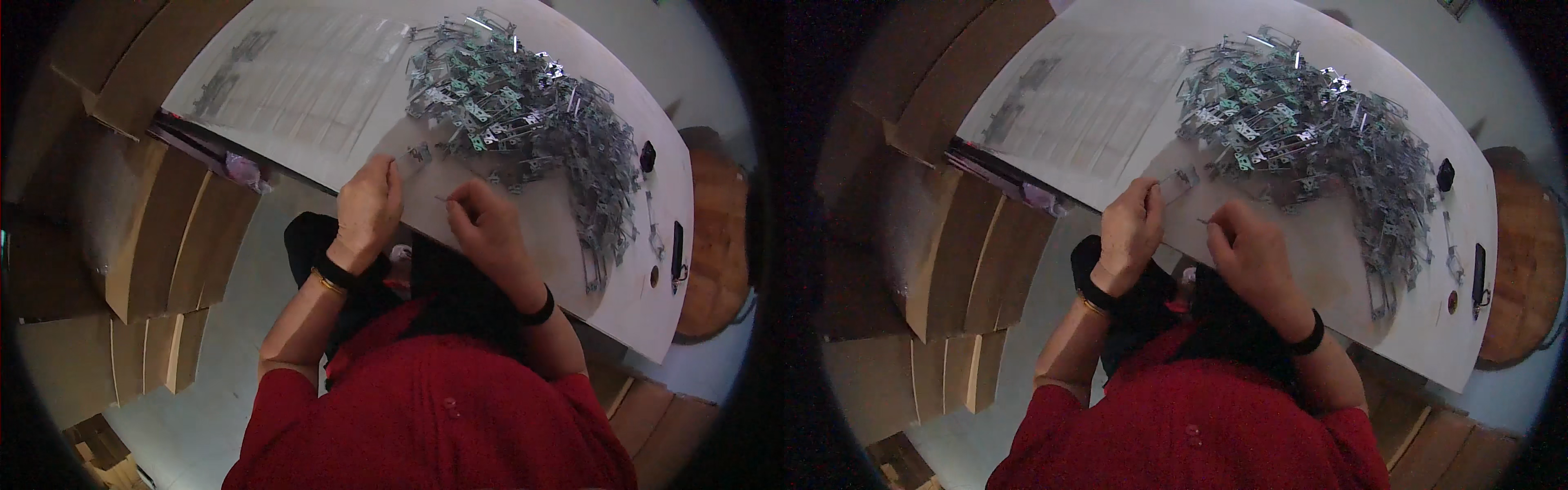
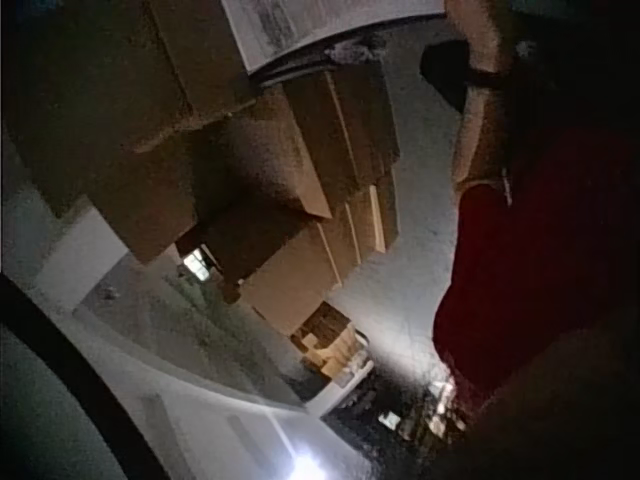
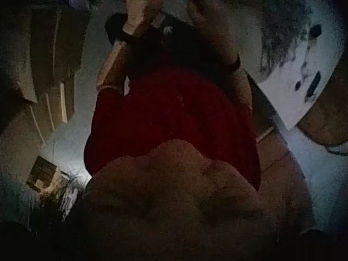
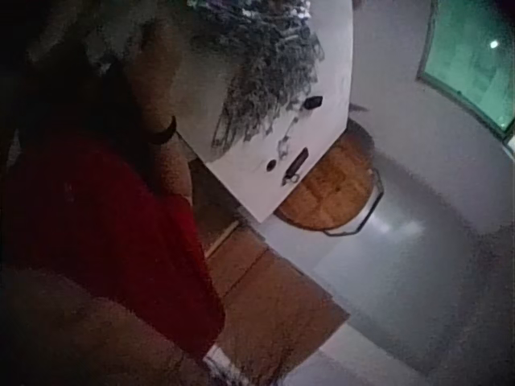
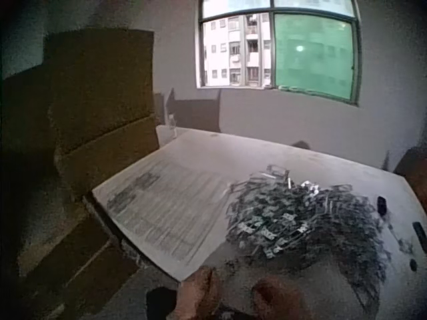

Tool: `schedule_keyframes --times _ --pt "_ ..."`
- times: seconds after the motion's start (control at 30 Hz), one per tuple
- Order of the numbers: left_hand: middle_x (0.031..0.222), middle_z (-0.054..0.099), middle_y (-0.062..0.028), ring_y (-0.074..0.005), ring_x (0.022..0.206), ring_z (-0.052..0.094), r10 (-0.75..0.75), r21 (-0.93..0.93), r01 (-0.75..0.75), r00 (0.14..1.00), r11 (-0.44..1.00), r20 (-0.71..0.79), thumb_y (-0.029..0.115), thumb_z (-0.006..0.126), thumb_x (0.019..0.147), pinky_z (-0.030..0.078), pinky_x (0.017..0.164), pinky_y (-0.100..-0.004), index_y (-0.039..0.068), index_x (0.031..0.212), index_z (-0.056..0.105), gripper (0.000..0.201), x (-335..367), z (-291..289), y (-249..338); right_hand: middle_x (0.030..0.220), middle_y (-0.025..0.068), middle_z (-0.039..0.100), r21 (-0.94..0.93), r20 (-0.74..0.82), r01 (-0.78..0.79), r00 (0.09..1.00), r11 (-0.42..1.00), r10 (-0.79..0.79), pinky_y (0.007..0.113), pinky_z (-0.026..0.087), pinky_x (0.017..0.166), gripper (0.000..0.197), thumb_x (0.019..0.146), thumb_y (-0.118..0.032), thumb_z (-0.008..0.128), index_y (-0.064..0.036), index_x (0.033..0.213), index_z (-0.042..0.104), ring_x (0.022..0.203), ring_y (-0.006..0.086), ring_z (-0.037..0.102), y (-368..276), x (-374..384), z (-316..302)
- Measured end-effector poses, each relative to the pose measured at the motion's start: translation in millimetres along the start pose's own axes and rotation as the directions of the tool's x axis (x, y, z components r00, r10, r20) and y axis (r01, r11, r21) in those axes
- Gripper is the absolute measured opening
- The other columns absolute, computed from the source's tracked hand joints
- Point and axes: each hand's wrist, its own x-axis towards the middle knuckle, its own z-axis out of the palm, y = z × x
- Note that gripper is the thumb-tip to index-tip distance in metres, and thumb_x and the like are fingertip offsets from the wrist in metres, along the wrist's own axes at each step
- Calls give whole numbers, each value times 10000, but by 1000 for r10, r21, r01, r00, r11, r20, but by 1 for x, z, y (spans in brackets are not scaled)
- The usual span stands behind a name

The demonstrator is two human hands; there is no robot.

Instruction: The recorder picks up small metal frame clips from a pile, inspects or assembles them, and places them into a clear plastic sorting tray.

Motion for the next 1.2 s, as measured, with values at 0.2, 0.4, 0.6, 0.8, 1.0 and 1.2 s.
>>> schedule_keyframes --times 0.2,0.4,0.6,0.8,1.0,1.2 --pt "836 682 -212 -423 794 690 -78 345 -5 971 939 225 260 594 999 547 694 -519 66 1045 650 207 18 -12 15 785 171 707 -3 -7 10 1000 1000 -10 416 541 635 110 925 -136 678 -46 985 657 706 326 720 -1 -1 -1" --pt "1010 648 -191 -435 826 692 -108 456 -30 956 890 273 278 595 994 567 715 -526 65 1049 637 223 28 -13 34 800 174 709 -8 -7 36 999 999 -36 427 543 644 104 926 -137 668 -49 979 653 724 342 719 1 -3 -2" --pt "1104 620 -194 -421 855 699 19 352 -142 944 925 330 258 623 971 574 719 -519 62 1098 611 234 44 3 39 820 172 713 -10 18 23 1000 1000 -23 437 549 666 117 928 -154 664 -52 986 650 761 356 722 0 -6 -3" --pt "1052 650 -203 -430 865 699 80 329 -235 903 915 422 192 621 938 570 729 -525 66 1089 630 197 56 15 23 831 171 724 -28 20 -12 1000 1000 13 457 558 683 131 929 -168 670 -60 1001 653 775 369 727 -2 -7 -3" --pt "1017 665 -208 -438 866 698 120 298 -254 907 920 404 182 603 939 568 752 -529 67 1071 673 188 57 14 14 846 171 733 -20 1 -8 1000 1000 8 459 560 685 132 930 -176 672 -71 1010 661 779 368 729 1 -9 0" --pt "1036 681 -203 -442 889 693 77 274 -205 907 940 414 181 591 924 561 785 -535 69 1069 683 206 65 22 8 850 181 727 -42 26 15 1000 999 -14 466 560 700 136 928 -176 666 -70 1013 657 797 375 726 0 -5 1"
